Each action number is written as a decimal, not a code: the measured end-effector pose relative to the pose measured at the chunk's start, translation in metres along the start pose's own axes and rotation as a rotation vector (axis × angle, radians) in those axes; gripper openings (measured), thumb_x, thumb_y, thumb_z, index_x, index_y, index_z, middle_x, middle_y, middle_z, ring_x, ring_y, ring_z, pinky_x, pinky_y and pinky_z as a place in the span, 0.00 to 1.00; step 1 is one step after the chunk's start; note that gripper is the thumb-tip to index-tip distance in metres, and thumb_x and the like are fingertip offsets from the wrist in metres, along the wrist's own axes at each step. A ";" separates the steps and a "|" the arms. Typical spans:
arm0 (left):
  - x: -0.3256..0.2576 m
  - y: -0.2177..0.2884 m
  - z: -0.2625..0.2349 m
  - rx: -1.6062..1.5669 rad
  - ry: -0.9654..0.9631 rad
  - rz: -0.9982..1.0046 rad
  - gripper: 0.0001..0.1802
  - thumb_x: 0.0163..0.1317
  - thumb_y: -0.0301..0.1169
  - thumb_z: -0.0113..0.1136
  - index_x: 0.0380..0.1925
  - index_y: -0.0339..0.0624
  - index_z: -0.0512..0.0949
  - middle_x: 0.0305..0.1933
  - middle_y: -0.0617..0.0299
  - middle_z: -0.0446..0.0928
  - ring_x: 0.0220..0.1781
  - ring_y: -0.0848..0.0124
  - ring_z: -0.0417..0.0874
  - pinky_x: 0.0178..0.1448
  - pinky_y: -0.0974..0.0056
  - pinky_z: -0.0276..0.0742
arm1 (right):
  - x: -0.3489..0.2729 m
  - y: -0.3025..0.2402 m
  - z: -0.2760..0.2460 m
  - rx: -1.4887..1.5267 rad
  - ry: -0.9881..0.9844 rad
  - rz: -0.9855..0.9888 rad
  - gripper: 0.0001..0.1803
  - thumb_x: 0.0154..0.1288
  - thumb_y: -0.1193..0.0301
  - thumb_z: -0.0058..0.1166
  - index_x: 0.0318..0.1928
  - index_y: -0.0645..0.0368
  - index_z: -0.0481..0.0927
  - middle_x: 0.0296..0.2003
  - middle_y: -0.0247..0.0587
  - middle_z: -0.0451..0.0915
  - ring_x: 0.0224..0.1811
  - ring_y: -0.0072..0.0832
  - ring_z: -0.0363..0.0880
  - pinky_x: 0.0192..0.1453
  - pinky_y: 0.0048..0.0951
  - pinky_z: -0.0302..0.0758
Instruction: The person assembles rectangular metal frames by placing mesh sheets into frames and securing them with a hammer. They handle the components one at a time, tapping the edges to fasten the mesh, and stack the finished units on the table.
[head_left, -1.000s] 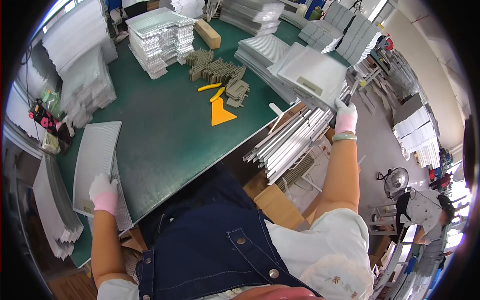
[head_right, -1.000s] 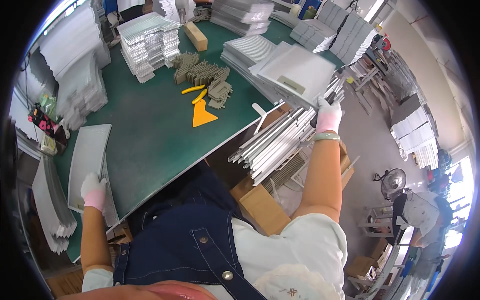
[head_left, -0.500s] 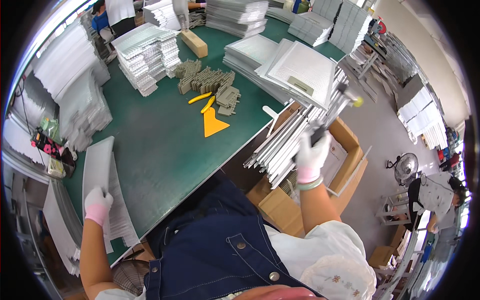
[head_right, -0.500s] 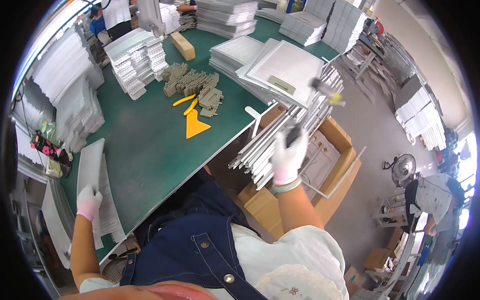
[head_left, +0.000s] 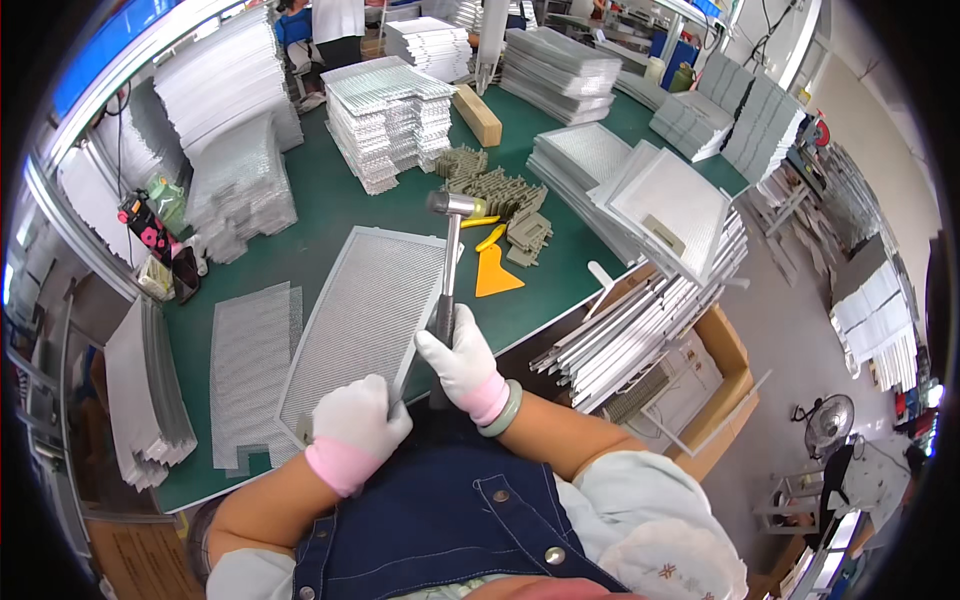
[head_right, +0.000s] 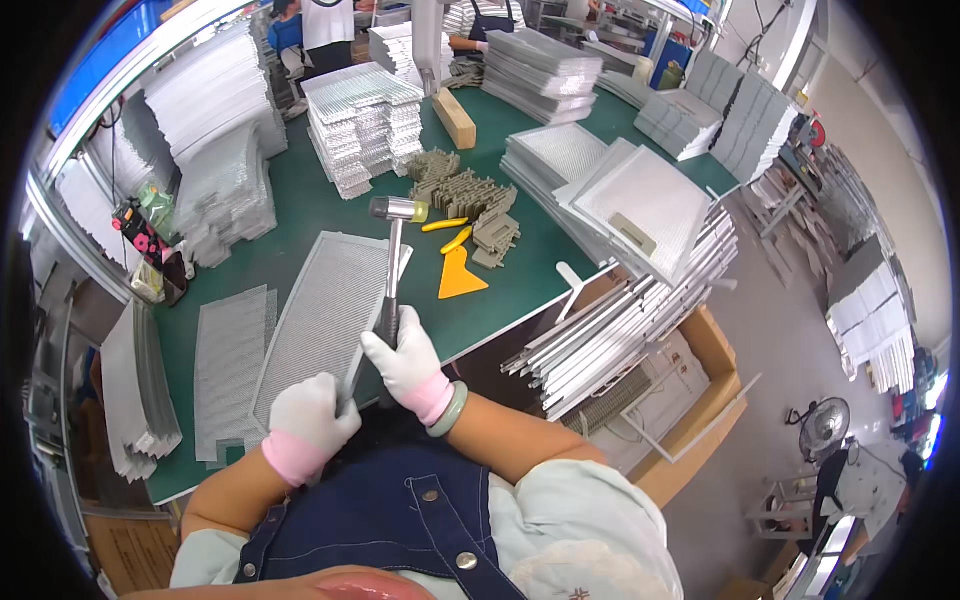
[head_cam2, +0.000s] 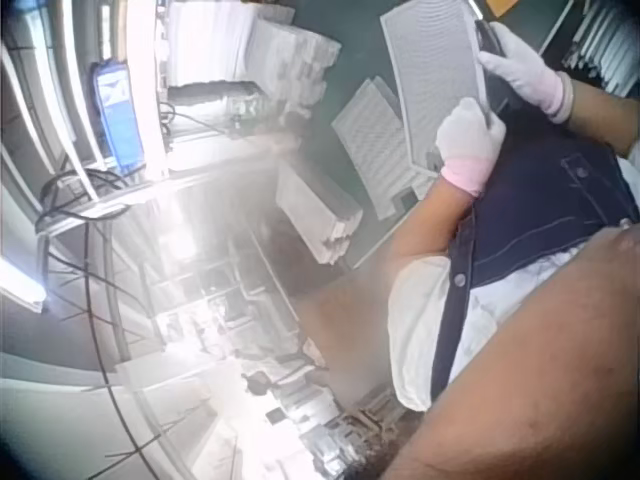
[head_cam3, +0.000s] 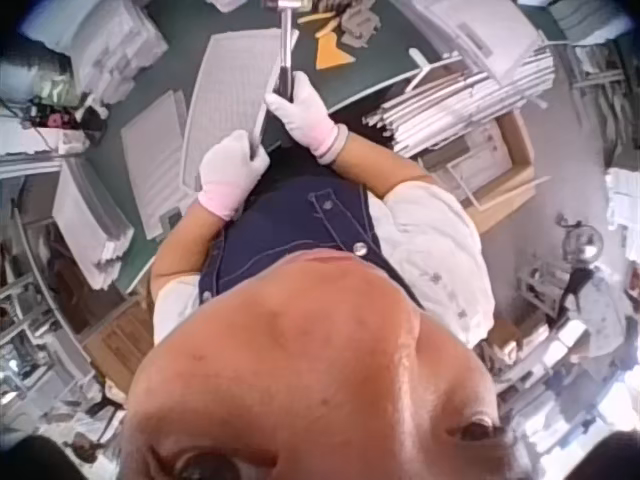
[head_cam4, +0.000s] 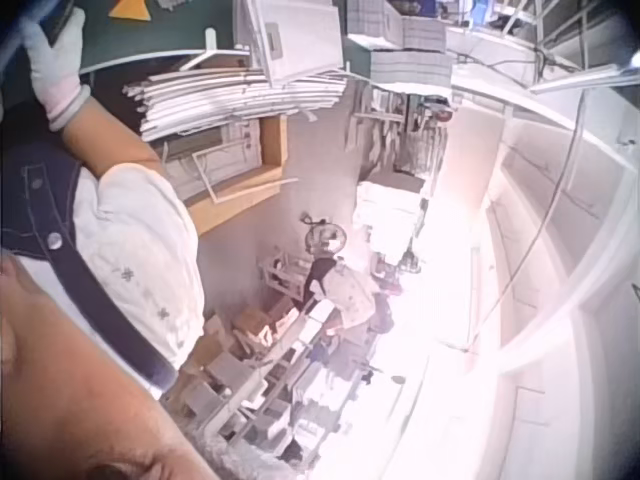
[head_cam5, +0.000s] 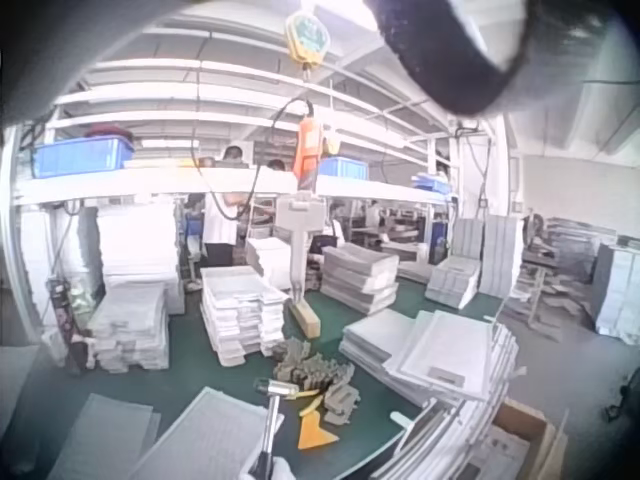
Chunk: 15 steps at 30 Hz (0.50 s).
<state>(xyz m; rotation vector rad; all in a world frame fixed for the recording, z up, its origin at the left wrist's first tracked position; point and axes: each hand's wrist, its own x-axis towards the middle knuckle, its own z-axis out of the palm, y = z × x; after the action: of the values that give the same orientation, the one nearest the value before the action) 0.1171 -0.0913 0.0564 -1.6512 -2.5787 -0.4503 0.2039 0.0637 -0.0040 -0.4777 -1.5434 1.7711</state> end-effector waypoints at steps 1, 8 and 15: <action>0.000 -0.001 0.007 0.008 -0.001 -0.008 0.11 0.54 0.36 0.64 0.25 0.41 0.77 0.24 0.49 0.80 0.28 0.49 0.84 0.35 0.48 0.81 | -0.001 0.006 -0.004 -0.108 0.019 0.002 0.18 0.69 0.71 0.61 0.53 0.64 0.70 0.41 0.37 0.78 0.42 0.20 0.77 0.49 0.27 0.78; 0.022 0.012 0.032 -0.059 -0.045 -0.032 0.11 0.55 0.35 0.64 0.25 0.39 0.76 0.23 0.49 0.78 0.27 0.47 0.83 0.35 0.46 0.79 | -0.003 0.010 -0.067 -0.089 0.147 0.134 0.18 0.72 0.72 0.57 0.56 0.68 0.69 0.48 0.45 0.79 0.48 0.26 0.82 0.49 0.30 0.83; 0.010 0.024 0.041 0.018 0.013 0.097 0.12 0.55 0.36 0.66 0.21 0.42 0.76 0.19 0.55 0.77 0.19 0.56 0.81 0.25 0.54 0.78 | 0.040 0.015 -0.067 0.154 0.418 -0.041 0.15 0.69 0.80 0.59 0.50 0.63 0.68 0.46 0.40 0.78 0.46 0.26 0.81 0.52 0.30 0.81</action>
<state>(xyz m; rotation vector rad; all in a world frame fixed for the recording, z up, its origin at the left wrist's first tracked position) 0.1390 -0.0618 0.0245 -1.7516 -2.4726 -0.4288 0.2195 0.1380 -0.0251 -0.6842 -1.1105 1.6177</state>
